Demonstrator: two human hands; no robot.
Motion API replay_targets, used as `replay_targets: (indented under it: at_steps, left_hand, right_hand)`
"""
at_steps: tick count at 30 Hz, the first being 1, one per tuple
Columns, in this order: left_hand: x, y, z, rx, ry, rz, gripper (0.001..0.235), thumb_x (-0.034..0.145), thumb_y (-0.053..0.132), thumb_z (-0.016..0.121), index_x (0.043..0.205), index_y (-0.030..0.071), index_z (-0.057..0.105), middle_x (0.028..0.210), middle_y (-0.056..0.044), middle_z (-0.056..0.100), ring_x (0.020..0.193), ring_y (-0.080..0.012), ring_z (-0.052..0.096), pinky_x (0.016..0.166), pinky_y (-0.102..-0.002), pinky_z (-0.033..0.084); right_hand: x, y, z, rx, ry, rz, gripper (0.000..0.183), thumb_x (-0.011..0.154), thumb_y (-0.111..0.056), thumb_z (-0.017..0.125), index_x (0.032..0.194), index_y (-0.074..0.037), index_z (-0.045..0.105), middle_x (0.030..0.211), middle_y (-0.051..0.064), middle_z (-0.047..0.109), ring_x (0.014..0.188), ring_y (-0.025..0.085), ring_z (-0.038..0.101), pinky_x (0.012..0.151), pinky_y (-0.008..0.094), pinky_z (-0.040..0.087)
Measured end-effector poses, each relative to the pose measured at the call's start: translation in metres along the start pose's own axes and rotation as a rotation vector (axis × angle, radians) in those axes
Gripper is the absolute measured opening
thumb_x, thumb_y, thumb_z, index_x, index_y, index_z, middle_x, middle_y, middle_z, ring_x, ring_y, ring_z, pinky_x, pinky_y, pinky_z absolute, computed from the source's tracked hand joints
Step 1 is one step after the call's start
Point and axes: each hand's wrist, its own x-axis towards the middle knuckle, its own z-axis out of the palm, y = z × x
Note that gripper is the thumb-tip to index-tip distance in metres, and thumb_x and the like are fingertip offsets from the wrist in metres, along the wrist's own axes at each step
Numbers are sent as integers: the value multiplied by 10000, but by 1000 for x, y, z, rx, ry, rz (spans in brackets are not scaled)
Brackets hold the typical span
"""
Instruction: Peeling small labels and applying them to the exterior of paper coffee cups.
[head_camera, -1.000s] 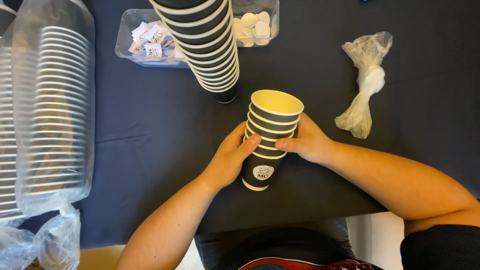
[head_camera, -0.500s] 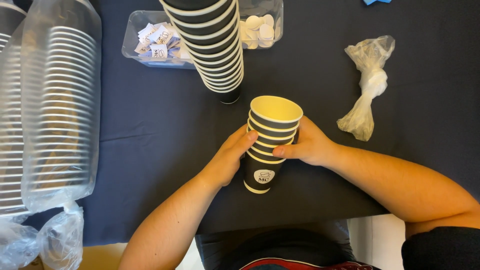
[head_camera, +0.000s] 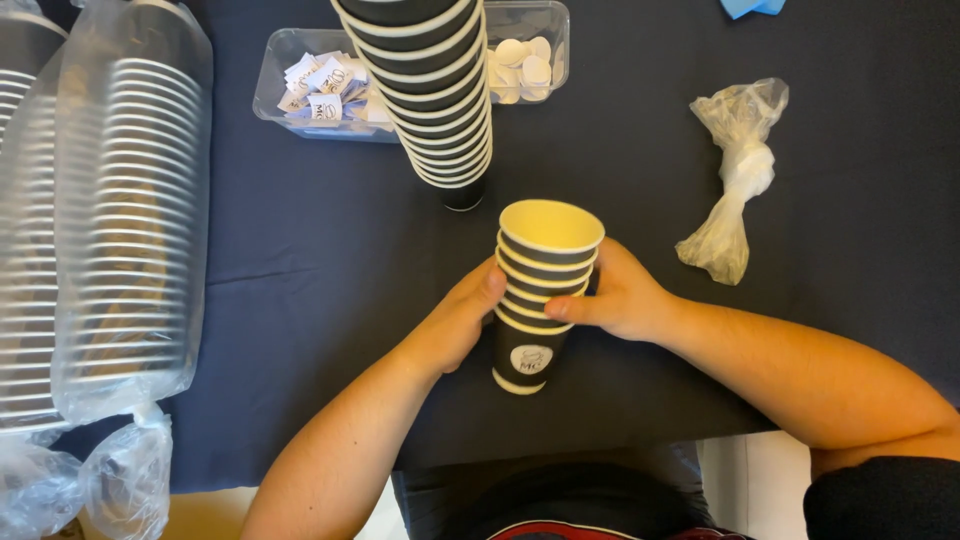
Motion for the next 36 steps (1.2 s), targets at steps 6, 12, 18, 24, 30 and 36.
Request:
replay_targets:
  at_steps: [6, 12, 18, 24, 30, 36]
  left_hand:
    - [11, -7, -28, 536, 395, 455, 262, 972, 275, 617, 1147, 87, 670, 993, -112, 642, 901, -265, 662, 749, -349, 579]
    - [35, -9, -54, 791, 767, 628, 687, 801, 195, 889, 1322, 74, 457, 1324, -122, 454, 1231, -297, 478, 978, -405, 509]
    - [61, -2, -68, 567, 584, 422, 951, 788, 228, 896, 1536, 77, 329, 1562, -122, 476, 1477, -283, 445, 1223, -405, 358]
    - [58, 6, -62, 664, 606, 280, 757, 729, 315, 900, 1357, 89, 543, 1316, -94, 600, 1298, -253, 577, 1097, -392, 458]
    - [52, -9, -57, 774, 675, 328, 850, 647, 348, 956, 1325, 55, 535, 1213, -124, 580, 1237, -295, 539, 1052, -407, 477]
    - [41, 0, -47, 631, 711, 161, 1014, 654, 366, 943, 1468, 101, 399, 1403, -131, 612, 1307, -342, 596, 1064, -459, 503]
  right_hand:
    - [17, -4, -39, -205, 280, -169, 603, 846, -140, 815, 1366, 31, 565, 1270, 167, 659, 1226, 253, 589, 1108, 521, 451]
    - [30, -28, -57, -637, 571, -415, 853, 910, -100, 887, 1521, 26, 305, 1487, 229, 449, 1418, 322, 413, 1251, 479, 289]
    - [39, -27, -62, -695, 642, -363, 873, 925, -159, 903, 1533, -23, 291, 1529, 178, 440, 1456, 303, 432, 1277, 412, 311]
    - [34, -13, -66, -649, 605, -338, 1029, 922, -200, 909, 1616, -72, 161, 1660, 139, 287, 1584, 283, 314, 1354, 417, 286]
    - [31, -53, -30, -746, 599, -1041, 689, 872, -308, 733, 1448, -136, 397, 1415, 135, 396, 1292, 326, 466, 1107, 474, 434]
    - [24, -64, 33, -954, 285, -480, 698, 787, -313, 869, 1355, -23, 587, 1321, 184, 612, 1244, 369, 600, 1086, 466, 471]
